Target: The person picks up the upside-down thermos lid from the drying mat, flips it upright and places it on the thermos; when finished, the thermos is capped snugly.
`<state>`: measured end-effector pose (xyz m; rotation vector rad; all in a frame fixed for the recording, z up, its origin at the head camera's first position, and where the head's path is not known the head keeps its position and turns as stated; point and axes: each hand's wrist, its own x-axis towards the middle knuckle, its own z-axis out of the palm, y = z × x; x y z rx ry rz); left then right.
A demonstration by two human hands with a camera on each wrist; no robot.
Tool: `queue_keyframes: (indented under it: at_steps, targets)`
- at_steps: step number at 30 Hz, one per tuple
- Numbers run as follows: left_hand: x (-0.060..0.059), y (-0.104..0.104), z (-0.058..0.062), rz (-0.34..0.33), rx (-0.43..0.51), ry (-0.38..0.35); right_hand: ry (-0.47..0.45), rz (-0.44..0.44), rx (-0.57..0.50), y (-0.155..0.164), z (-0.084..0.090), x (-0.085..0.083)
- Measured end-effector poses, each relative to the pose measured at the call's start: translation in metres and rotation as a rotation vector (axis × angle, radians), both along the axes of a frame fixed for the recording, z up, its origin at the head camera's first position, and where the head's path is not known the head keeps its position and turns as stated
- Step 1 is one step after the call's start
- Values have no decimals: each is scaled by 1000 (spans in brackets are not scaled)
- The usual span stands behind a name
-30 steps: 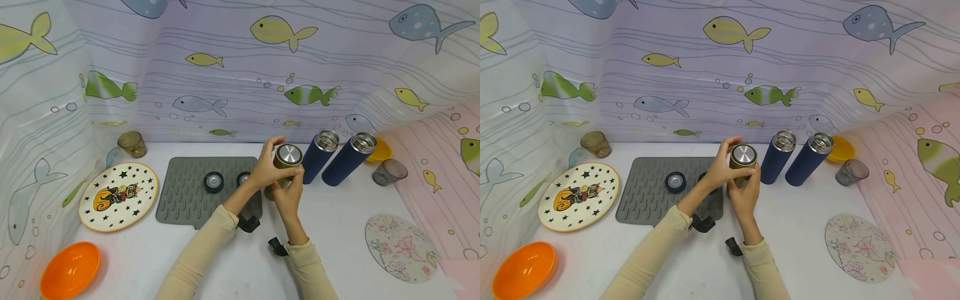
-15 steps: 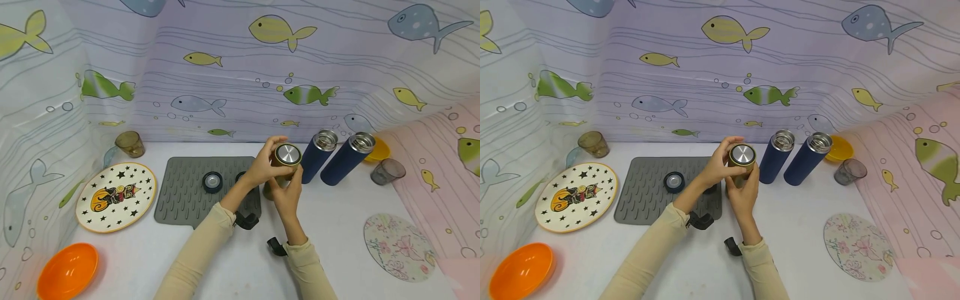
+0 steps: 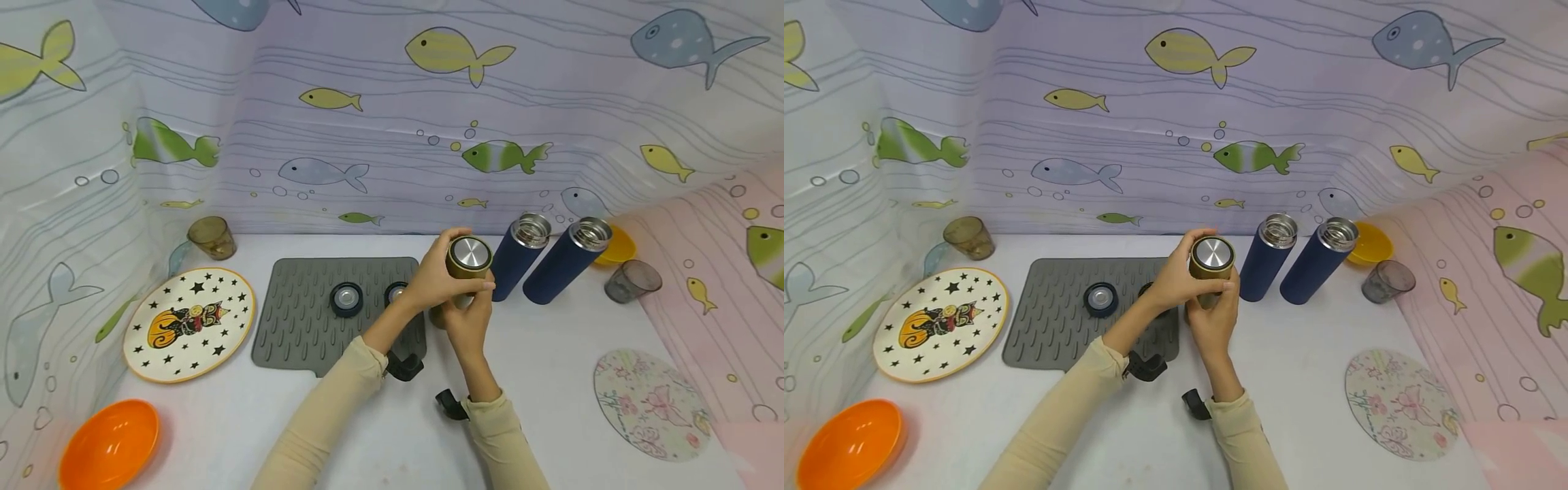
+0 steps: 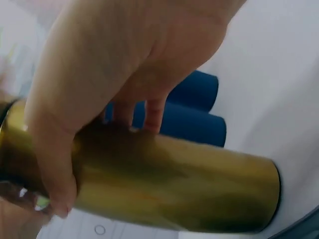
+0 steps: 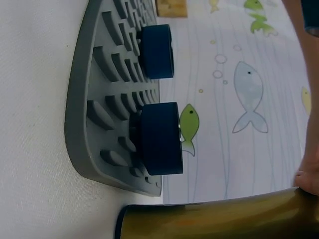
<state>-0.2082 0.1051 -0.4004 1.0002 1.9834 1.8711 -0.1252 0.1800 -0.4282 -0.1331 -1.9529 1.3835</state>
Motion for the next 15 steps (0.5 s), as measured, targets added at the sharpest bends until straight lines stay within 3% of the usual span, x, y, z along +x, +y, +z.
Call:
queue_keyframes:
  at_steps: [3,9,12,15]
  targets:
    - [0,1,1,55,-56,35,-4,-9,14,1,-4,-2]
    - [-7,-8,1,35,-34,32,-25,15,-15,15,-25,-19]
    - [-7,-30,-1,78,-36,66,-45,19,-29,22,-20,-29]
    - [-2,-65,-8,192,-73,85,-67,10,-32,29,-12,-47]
